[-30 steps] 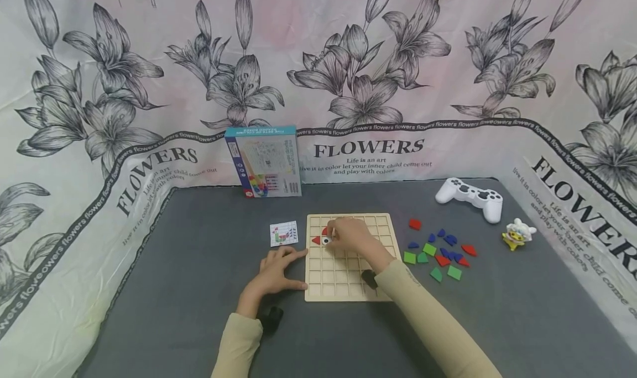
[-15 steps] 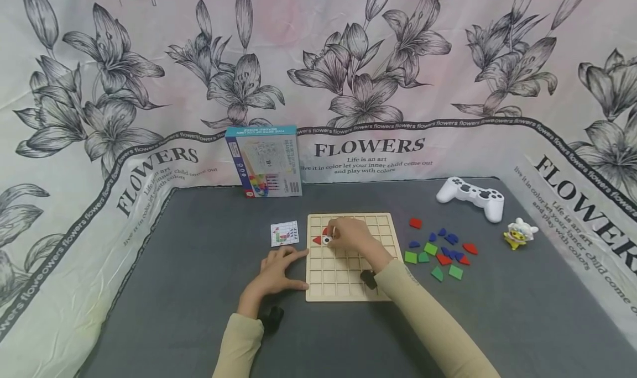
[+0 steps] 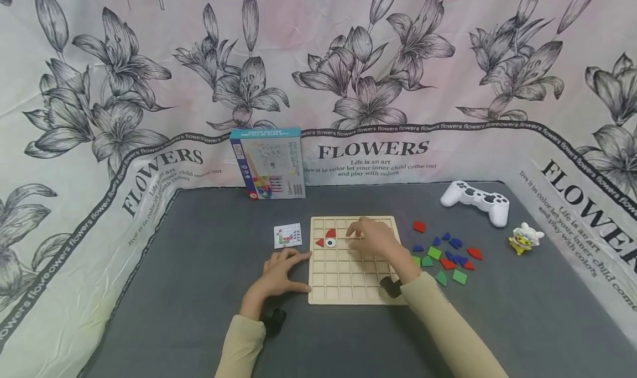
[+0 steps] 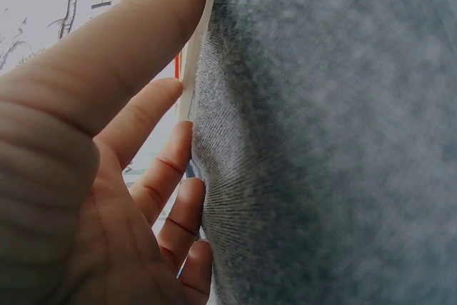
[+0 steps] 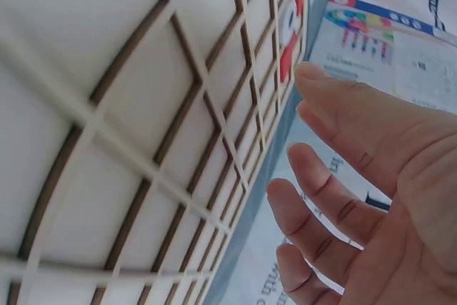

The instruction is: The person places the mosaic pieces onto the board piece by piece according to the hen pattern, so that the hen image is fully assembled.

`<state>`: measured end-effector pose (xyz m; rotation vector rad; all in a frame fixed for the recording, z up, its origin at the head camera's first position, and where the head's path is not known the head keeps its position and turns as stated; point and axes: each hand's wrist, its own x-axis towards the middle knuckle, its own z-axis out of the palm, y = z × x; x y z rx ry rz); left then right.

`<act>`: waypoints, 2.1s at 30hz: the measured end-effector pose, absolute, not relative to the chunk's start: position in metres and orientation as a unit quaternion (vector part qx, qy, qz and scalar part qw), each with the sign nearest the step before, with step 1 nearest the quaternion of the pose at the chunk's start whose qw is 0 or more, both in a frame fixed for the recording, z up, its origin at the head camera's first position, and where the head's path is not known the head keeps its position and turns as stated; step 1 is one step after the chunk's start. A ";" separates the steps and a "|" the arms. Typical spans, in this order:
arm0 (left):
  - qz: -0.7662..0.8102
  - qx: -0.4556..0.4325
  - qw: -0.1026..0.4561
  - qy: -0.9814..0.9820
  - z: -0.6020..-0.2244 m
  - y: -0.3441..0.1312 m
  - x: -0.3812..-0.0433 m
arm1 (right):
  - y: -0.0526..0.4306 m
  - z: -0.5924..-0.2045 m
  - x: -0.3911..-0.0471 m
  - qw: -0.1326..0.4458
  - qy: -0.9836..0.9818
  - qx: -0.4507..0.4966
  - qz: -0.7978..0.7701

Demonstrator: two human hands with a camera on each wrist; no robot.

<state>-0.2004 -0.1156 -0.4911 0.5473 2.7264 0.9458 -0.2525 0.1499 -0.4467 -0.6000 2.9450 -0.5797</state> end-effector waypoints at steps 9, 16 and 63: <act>0.320 0.185 0.100 0.924 -0.491 -0.116 -0.199 | 0.182 -0.444 -0.239 0.024 0.959 -0.189 -0.212; 0.320 0.186 0.101 0.924 -0.492 -0.115 -0.200 | 0.211 -0.444 -0.225 0.033 0.960 -0.177 -0.216; 0.312 0.186 0.102 0.926 -0.495 -0.115 -0.202 | 0.232 -0.446 -0.209 -0.003 0.958 -0.199 -0.206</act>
